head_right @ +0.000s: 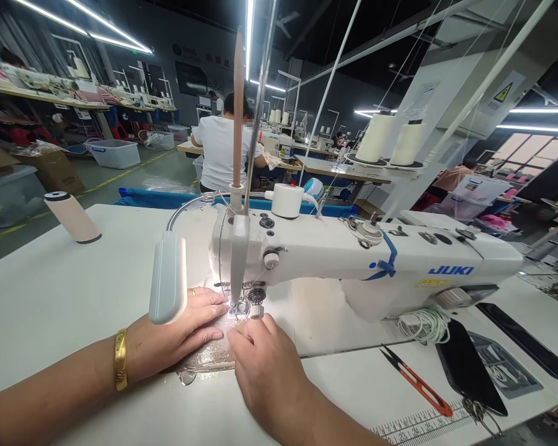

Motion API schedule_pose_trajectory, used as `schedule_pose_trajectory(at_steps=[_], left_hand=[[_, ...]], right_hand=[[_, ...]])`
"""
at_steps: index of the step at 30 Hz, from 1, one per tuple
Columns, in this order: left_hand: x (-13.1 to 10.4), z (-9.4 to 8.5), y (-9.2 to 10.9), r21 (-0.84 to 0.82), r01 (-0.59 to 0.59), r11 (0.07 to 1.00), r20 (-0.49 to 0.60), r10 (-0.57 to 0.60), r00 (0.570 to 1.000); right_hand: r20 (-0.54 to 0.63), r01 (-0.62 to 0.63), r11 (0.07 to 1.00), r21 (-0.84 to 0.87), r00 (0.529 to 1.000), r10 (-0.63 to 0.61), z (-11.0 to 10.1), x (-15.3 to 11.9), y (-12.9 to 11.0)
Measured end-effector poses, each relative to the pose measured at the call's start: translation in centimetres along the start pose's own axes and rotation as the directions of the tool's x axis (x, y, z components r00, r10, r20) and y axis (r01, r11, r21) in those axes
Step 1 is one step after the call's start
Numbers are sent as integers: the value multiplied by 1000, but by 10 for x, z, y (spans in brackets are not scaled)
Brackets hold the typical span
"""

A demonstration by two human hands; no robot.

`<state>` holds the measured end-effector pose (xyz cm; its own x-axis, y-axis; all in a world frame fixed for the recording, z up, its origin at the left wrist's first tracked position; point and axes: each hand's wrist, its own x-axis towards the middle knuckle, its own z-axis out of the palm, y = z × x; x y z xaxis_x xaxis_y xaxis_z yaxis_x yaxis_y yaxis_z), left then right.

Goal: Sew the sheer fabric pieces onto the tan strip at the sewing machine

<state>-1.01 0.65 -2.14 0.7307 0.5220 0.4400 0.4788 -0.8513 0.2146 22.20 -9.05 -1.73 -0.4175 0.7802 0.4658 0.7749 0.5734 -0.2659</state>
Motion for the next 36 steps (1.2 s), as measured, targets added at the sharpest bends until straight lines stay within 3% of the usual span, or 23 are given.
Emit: schedule_pose_trajectory(at_steps=[9, 17, 27, 32, 36], left_hand=[[0, -1, 0, 23, 7, 1000, 42, -8, 999], [0, 3, -3, 15, -49, 999, -18, 49, 999], [13, -19, 15, 10, -52, 999, 20, 51, 998], [12, -21, 22, 38, -98, 994, -29, 100, 995], [10, -24, 33, -39, -181, 983, -24, 180, 983]], right_hand=[[-35, 19, 1000, -10, 999, -19, 2, 0, -1], [-23, 37, 999, -12, 999, -37, 2, 0, 0], [-48, 47, 998, -31, 998, -48, 4, 1, 0], [-35, 44, 999, -13, 998, -44, 4, 0, 1], [-47, 58, 998, -16, 997, -59, 4, 0, 2]])
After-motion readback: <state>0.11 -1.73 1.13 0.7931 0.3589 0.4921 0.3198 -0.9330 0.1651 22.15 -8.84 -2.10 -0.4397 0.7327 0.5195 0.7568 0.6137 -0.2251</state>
